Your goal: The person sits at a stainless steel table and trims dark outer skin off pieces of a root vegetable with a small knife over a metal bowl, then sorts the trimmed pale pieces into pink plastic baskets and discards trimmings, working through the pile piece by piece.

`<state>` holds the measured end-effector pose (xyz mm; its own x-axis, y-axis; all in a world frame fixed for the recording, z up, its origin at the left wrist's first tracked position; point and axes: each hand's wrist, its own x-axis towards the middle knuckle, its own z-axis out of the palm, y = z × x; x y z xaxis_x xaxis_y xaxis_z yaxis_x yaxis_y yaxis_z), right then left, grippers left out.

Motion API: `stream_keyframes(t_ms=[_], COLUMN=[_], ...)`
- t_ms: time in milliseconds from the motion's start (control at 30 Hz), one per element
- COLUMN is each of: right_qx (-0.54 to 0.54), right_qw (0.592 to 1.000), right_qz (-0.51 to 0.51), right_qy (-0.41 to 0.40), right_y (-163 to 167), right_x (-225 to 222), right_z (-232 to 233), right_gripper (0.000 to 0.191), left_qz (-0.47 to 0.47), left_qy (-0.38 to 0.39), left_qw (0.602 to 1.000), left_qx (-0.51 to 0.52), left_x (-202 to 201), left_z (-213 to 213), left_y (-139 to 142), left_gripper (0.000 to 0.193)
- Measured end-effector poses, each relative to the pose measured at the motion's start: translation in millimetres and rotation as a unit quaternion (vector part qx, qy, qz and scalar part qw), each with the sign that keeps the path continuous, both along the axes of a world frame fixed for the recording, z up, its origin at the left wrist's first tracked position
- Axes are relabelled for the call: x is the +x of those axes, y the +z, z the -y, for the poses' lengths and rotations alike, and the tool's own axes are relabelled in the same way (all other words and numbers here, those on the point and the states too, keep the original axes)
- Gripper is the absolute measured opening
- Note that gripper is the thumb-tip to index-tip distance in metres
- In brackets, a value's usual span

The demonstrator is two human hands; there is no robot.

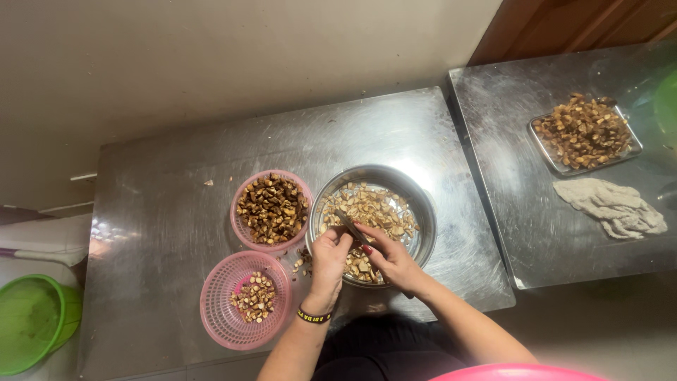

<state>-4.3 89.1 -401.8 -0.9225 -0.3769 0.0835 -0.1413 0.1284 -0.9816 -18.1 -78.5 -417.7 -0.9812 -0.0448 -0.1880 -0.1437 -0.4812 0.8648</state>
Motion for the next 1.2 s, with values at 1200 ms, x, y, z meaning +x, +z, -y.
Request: stream_keyframes(t_ms=[1200], right_qx=[0.011], right_qw=[0.991], right_qz=[0.130], right_qy=[-0.014], right_y=[-8], right_x=[6], right_z=[12], right_gripper=[0.061], left_qz=[-0.025], left_qy=[-0.004], left_qw=[0.996], left_qx=[-0.084], left_x=[-4], left_z=[12], left_y=[-5], left_gripper=[0.028])
